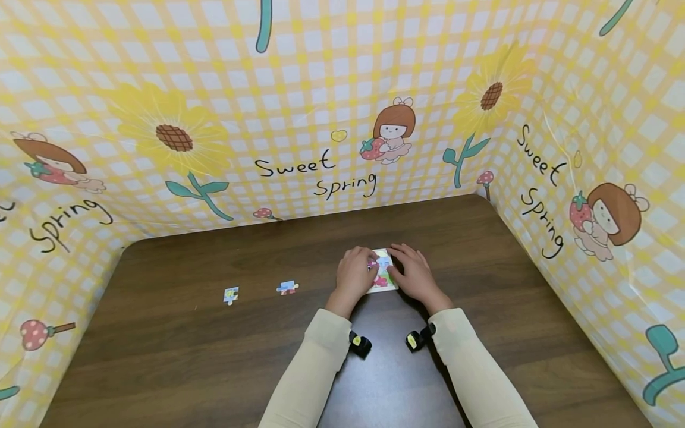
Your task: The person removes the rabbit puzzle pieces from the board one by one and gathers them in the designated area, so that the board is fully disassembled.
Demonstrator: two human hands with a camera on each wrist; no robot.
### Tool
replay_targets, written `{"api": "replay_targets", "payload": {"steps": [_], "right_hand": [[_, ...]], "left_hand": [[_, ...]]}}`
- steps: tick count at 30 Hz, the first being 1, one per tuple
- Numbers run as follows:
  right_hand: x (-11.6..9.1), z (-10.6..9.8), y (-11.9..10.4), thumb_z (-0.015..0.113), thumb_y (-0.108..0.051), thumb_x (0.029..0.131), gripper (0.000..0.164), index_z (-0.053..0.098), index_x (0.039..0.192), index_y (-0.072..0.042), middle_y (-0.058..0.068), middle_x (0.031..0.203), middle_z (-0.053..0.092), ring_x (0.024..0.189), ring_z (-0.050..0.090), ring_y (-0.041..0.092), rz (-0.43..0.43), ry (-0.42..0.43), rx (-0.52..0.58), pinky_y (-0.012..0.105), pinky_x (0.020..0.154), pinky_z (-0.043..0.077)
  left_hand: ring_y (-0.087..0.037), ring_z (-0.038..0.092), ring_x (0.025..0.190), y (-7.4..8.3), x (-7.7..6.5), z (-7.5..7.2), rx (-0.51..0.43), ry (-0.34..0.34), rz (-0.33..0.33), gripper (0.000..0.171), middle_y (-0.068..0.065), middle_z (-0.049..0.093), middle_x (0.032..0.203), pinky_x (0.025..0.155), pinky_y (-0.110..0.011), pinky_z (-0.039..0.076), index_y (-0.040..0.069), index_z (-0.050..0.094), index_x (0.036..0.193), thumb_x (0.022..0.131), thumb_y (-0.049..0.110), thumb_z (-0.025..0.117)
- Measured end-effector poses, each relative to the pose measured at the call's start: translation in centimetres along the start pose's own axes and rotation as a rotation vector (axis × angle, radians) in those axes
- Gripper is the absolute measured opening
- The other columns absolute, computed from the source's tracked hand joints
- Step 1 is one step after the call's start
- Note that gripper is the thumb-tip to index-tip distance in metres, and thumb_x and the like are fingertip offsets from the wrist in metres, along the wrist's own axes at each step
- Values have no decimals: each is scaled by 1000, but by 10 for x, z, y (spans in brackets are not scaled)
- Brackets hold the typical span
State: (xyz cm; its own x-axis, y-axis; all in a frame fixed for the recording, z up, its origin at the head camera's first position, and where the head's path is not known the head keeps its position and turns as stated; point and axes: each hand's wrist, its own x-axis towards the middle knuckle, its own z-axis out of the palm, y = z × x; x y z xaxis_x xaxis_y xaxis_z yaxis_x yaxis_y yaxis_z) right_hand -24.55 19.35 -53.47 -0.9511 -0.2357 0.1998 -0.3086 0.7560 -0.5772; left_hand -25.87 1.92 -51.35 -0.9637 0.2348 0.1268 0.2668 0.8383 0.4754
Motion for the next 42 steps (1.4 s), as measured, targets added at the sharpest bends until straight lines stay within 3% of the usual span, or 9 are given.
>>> {"api": "replay_targets", "payload": {"steps": [26,42], "right_hand": [[1,0,0,61,-23,96,46,54,139,-8,12,147,45,141,30,33,12,-4,-6,57,114,14],[1,0,2,61,-24,96,46,54,139,-9,11,147,45,141,30,32,15,-5,-2,55,114,14]], "left_hand": [[-27,55,111,1,7,0,35,6,-22,16,-3,65,113,93,-45,45,19,72,101,89,29,70],[-25,59,104,-2,9,3,-4,61,-37,11,1,67,104,88,-44,46,21,73,99,89,27,70]]}}
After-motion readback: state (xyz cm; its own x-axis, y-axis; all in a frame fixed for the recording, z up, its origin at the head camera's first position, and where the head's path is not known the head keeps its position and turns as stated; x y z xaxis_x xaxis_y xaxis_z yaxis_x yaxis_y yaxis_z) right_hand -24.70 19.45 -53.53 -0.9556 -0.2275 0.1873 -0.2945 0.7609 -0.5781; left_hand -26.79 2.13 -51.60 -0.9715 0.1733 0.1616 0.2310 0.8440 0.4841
